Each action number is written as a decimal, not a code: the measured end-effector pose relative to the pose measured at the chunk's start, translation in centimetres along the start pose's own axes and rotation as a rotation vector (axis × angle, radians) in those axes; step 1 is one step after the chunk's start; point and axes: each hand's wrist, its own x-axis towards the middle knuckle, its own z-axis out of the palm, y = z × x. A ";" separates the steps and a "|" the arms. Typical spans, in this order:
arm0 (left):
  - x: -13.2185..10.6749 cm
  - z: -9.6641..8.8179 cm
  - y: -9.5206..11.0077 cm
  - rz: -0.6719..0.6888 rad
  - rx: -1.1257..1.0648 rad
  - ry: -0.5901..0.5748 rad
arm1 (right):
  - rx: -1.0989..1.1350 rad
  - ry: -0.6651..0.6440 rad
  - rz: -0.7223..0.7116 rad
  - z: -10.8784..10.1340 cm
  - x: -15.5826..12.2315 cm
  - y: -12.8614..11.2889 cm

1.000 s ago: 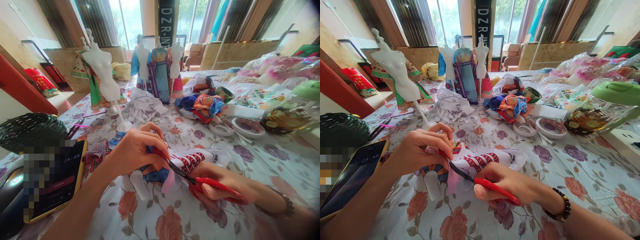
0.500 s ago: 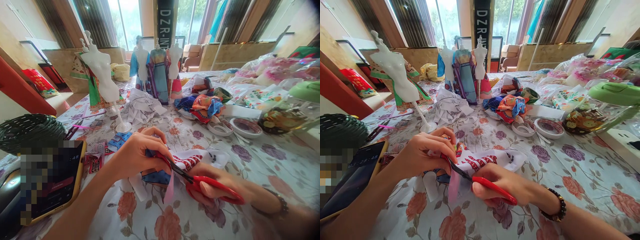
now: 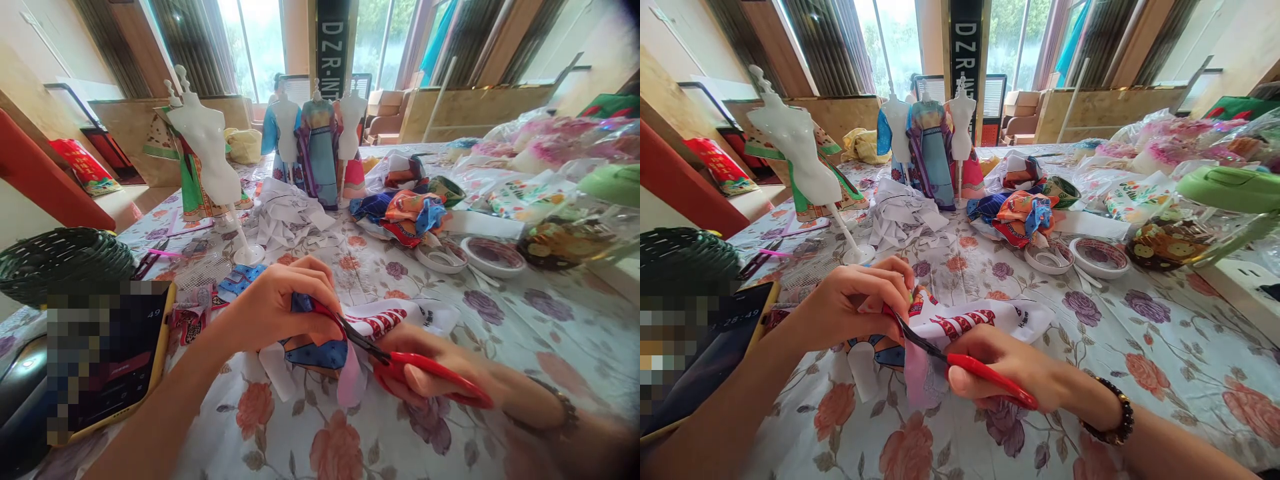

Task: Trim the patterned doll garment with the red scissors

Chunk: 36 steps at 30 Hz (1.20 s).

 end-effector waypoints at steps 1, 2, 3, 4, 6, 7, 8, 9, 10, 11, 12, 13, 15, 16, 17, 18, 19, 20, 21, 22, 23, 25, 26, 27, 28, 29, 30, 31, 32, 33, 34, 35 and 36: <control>0.0 0.0 0.0 0.005 0.002 -0.005 | 0.000 -0.010 0.000 0.0 0.0 -0.1; 0.0 0.0 0.0 0.008 0.008 -0.012 | -0.007 -0.020 0.003 0.0 0.0 -0.3; 0.0 0.0 0.1 0.010 0.018 -0.020 | -0.017 -0.026 0.009 0.0 0.0 -0.4; 0.0 -0.1 0.1 0.013 0.030 -0.027 | -0.025 -0.028 0.017 0.0 0.0 -0.5; 0.0 -0.2 0.1 0.015 0.056 -0.029 | -0.031 -0.024 0.031 0.1 0.1 -0.7; 0.0 -0.2 0.2 0.016 0.064 -0.025 | -0.028 -0.024 0.032 0.1 0.1 -0.7; 0.0 -0.2 0.2 0.016 0.070 -0.022 | -0.022 -0.024 0.031 0.1 0.1 -0.6; 0.0 -0.2 0.2 0.017 0.073 -0.020 | -0.014 -0.025 0.025 0.1 0.1 -0.5; 0.0 -0.2 0.2 0.017 0.073 -0.020 | -0.009 -0.026 0.019 0.2 0.1 -0.4; 0.0 -0.2 0.2 0.017 0.072 -0.021 | -0.004 -0.025 0.016 0.2 0.1 -0.4; 0.0 -0.2 0.2 0.017 0.073 -0.022 | -0.001 -0.024 0.020 0.2 0.1 -0.4; 0.0 -0.2 0.2 0.015 0.076 -0.023 | 0.000 -0.020 0.027 0.2 0.0 -0.4; 0.0 -0.2 0.2 0.011 0.084 -0.024 | -0.004 -0.024 0.040 0.2 -0.1 -0.4; 0.0 -0.3 0.2 0.009 0.087 -0.026 | -0.005 -0.027 0.042 0.2 -0.1 -0.5; 0.0 -0.3 0.2 0.008 0.090 -0.026 | -0.005 -0.032 0.041 0.2 -0.1 -0.4; 0.0 -0.3 0.2 0.008 0.091 -0.025 | 0.001 -0.034 0.036 0.1 -0.2 -0.3; 0.0 -0.3 0.2 0.006 0.092 -0.022 | 0.013 -0.036 0.029 0.1 -0.2 -0.1; 0.0 -0.3 0.2 0.004 0.093 -0.020 | 0.028 -0.040 0.023 0.1 -0.2 0.2; 0.0 -0.3 0.2 0.003 0.095 -0.019 | 0.047 -0.041 0.014 0.0 -0.2 0.4; 0.0 -0.3 0.2 0.001 0.097 -0.018 | 0.063 -0.039 0.011 0.0 -0.2 0.7; 0.0 -0.3 0.2 0.000 0.098 -0.019 | 0.076 -0.037 0.010 0.0 -0.2 0.9; 0.0 -0.3 0.2 0.002 0.098 -0.019 | 0.085 -0.025 0.007 0.0 -0.2 1.2; 0.0 -0.3 0.2 0.006 0.096 -0.018 | 0.080 -0.017 0.004 0.1 -0.2 1.3; 0.0 -0.3 0.2 0.010 0.093 -0.014 | 0.069 -0.013 0.001 0.1 -0.3 1.3; 0.0 -0.2 0.2 0.014 0.090 -0.009 | 0.056 -0.010 -0.002 0.1 -0.3 1.3; 0.0 -0.2 0.2 0.018 0.089 -0.005 | 0.040 -0.004 -0.001 0.2 -0.3 1.3; 0.0 -0.2 0.2 0.020 0.087 0.000 | 0.023 0.005 0.005 0.2 -0.3 1.4; 0.0 -0.1 0.2 0.019 0.088 0.005 | 0.008 0.014 0.009 0.2 -0.3 1.4; 0.0 -0.1 0.2 0.017 0.091 0.011 | -0.004 0.020 0.008 0.2 -0.3 1.6; 0.0 0.0 0.2 0.017 0.094 0.017 | -0.015 0.023 0.002 0.2 -0.3 1.7; 0.0 0.0 0.2 0.017 0.098 0.021 | -0.026 0.024 -0.006 0.2 -0.3 1.8; 0.0 0.0 0.3 0.019 0.101 0.027 | -0.036 0.024 -0.010 0.1 -0.3 1.9; 0.0 0.0 0.3 0.019 0.103 0.032 | -0.045 0.029 -0.011 0.1 -0.3 2.0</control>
